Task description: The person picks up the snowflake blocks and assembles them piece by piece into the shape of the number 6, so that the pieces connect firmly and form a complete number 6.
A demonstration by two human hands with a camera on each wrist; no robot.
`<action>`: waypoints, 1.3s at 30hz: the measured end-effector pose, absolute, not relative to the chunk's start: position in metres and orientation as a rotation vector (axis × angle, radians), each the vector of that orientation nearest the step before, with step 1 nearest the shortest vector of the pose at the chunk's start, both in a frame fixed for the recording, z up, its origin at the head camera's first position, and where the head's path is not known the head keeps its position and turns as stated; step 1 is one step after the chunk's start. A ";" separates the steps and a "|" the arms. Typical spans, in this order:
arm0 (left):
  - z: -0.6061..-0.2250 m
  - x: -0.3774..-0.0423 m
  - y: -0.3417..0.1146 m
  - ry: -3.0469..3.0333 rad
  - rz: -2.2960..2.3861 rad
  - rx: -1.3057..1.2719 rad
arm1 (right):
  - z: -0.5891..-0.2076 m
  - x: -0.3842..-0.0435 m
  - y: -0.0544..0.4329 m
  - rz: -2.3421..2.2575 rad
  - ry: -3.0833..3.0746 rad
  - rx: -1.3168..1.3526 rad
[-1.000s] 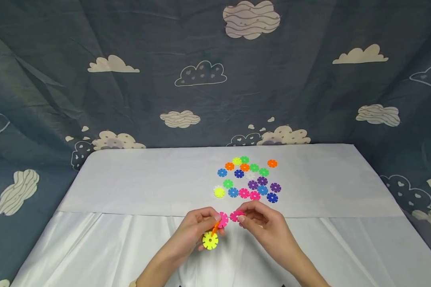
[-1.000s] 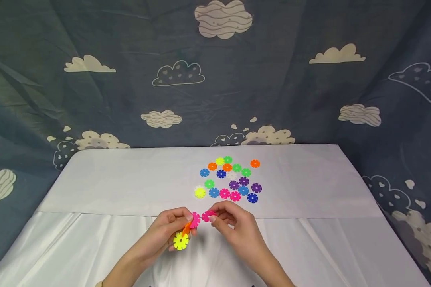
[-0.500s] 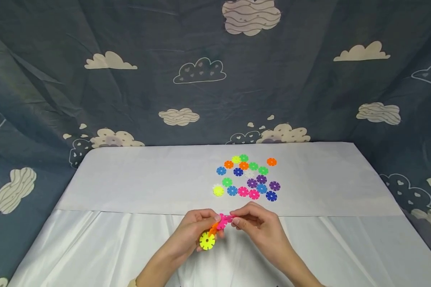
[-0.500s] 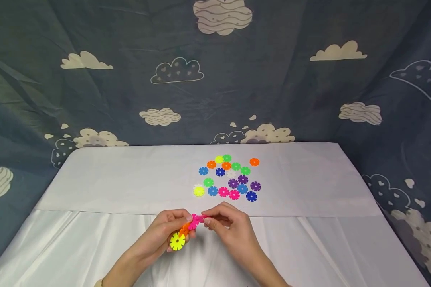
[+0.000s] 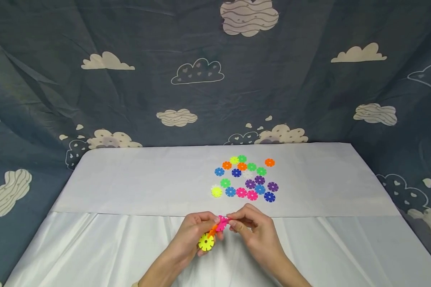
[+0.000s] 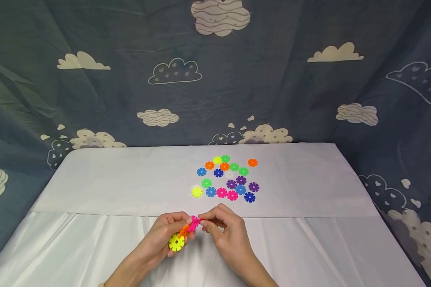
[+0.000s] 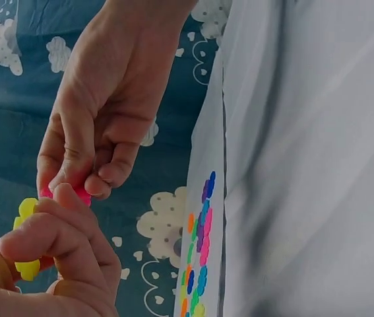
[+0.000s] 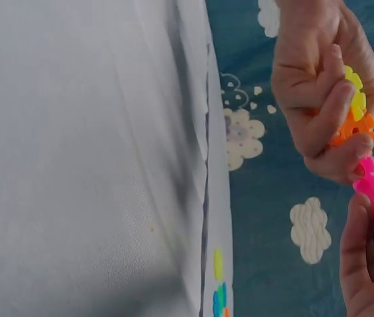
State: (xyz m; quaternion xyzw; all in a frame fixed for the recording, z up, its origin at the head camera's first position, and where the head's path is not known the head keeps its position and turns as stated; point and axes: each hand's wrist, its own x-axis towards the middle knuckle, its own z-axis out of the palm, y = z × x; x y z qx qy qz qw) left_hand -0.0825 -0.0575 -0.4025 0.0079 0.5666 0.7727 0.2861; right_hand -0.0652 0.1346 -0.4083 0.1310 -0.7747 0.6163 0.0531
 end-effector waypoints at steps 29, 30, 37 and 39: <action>-0.403 -0.097 -0.075 1.738 1.976 0.035 | -0.415 -0.105 0.205 1.893 -2.502 0.182; -0.403 -0.097 -0.076 1.732 1.990 0.034 | -0.416 -0.108 0.210 1.848 -2.533 0.181; -0.402 -0.099 -0.079 1.722 2.046 0.028 | -0.424 -0.124 0.235 1.442 -2.803 0.156; -0.402 -0.099 -0.080 1.718 2.052 0.030 | -0.425 -0.129 0.242 1.331 -2.860 0.187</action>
